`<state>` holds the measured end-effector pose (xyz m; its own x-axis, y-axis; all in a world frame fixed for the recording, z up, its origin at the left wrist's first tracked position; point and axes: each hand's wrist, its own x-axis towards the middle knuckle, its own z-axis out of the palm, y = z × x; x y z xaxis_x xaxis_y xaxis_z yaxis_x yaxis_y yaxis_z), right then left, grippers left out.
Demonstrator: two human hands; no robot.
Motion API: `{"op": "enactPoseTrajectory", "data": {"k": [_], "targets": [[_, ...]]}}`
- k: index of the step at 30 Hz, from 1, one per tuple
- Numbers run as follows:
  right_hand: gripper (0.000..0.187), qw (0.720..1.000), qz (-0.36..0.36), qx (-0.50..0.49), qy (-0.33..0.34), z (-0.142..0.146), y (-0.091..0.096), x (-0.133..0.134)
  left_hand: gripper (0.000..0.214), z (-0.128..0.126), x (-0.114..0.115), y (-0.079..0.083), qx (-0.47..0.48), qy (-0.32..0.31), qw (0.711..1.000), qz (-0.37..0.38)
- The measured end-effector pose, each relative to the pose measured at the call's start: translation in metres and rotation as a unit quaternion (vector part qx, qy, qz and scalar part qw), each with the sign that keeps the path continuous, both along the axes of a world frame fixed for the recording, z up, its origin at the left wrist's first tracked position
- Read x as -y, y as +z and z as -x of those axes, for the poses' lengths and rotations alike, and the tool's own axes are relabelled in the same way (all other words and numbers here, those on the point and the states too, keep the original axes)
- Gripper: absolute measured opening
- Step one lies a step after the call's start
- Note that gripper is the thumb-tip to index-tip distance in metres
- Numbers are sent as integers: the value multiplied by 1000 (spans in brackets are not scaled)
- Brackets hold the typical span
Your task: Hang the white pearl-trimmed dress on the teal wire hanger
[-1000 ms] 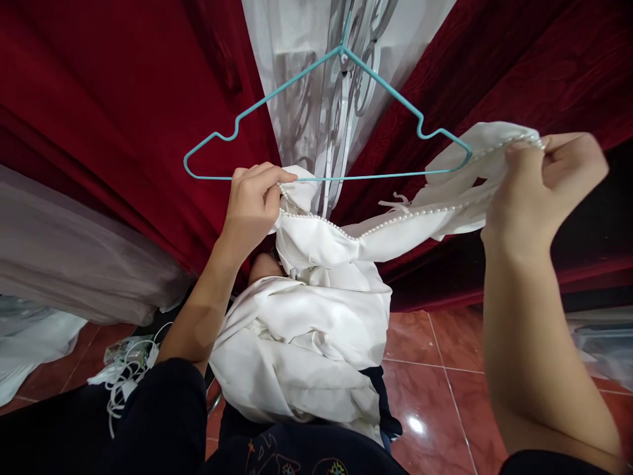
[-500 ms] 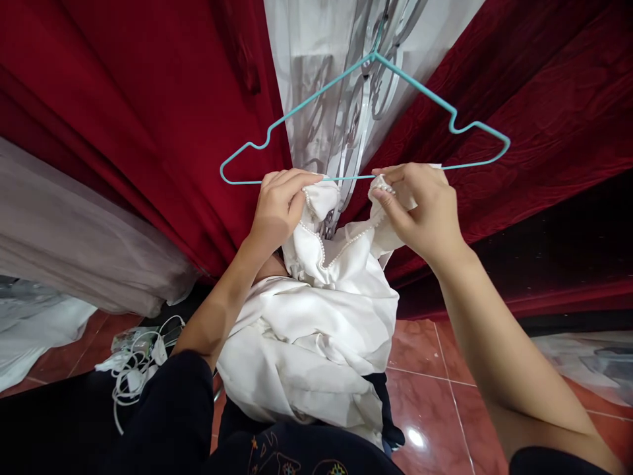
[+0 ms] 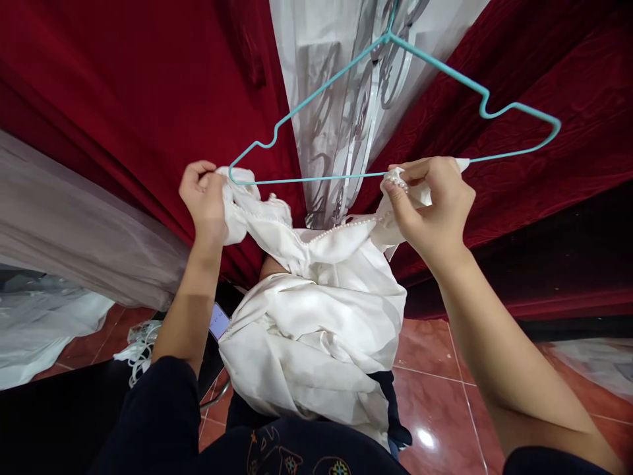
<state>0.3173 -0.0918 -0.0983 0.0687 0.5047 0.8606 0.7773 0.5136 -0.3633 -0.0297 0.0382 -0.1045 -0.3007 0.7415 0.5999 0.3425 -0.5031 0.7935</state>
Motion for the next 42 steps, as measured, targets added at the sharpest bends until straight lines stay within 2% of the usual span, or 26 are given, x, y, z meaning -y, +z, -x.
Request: {"op": "enactPoseTrajectory", "data": {"k": [1, 3, 5, 6, 9, 10, 12, 15, 17, 19, 23, 25, 27, 29, 32, 33, 35, 37, 39, 42], "targets": [[18, 1000, -1, 2, -2, 0, 1, 1, 37, 1, -7, 13, -3, 14, 1000, -25], [18, 1000, -11, 7, -5, 1, 2, 2, 42, -7, -11, 40, -76, -2, 995, -64], [17, 1000, -13, 8, -3, 1, 2, 4, 38, -25, -1, 64, -131, -28, 987, -89], [18, 1000, -8, 6, -3, 1, 2, 5, 30, -36, 5, 74, -144, -56, 985, -76], [21, 1000, 13, 0, -9, 0, 3, 7, 2, -70, 23, 90, -153, -149, 976, -51], [22, 1000, 12, -2, -13, 0, 3, 8, 5, -78, 27, 92, -150, -170, 972, -60], [23, 1000, 3, -2, -19, -2, 3, 9, 12, -90, 33, 90, -166, -167, 966, -109], [21, 1000, 11, -3, -15, -3, 3, 8, 21, -103, 44, 79, -269, -119, 939, -180], [21, 1000, 15, -11, -9, -4, 3, 6, 17, -111, 55, 68, -323, -125, 911, -226], [21, 1000, 20, -22, -4, -3, 3, 4, 27, -122, 68, 54, -347, -147, 890, -256], [20, 999, 20, -41, 16, 2, 3, 6, 46, -140, 83, 30, -402, -210, 873, -181], [15, 999, 10, -33, 42, 0, 1, 10, 50, -144, 83, 24, -410, -225, 871, -151], [10, 998, -39, -12, 40, -12, -3, 14, 52, -143, 80, 24, -404, -225, 875, -143], [13, 992, -126, 1, -23, -35, -10, 17, 52, -140, 77, 26, -397, -219, 881, -135], [41, 958, -232, -27, -165, -83, -18, 18, 51, -134, 73, 31, -395, -214, 885, -119], [47, 953, -231, -57, -188, -97, -16, 18, 52, -133, 72, 32, -394, -216, 886, -114], [46, 959, -180, -110, -189, -114, -6, 17, 53, -132, 71, 35, -390, -227, 886, -107], [33, 967, -115, -149, -171, -116, 14, 15, 54, -132, 72, 38, -385, -244, 884, -100], [27, 971, -63, -163, -163, -106, 38, 11, 54, -134, 75, 40, -380, -258, 884, -91], [28, 978, 6, -144, -148, -82, 66, 4, 53, -135, 77, 41, -377, -258, 886, -79]]}}
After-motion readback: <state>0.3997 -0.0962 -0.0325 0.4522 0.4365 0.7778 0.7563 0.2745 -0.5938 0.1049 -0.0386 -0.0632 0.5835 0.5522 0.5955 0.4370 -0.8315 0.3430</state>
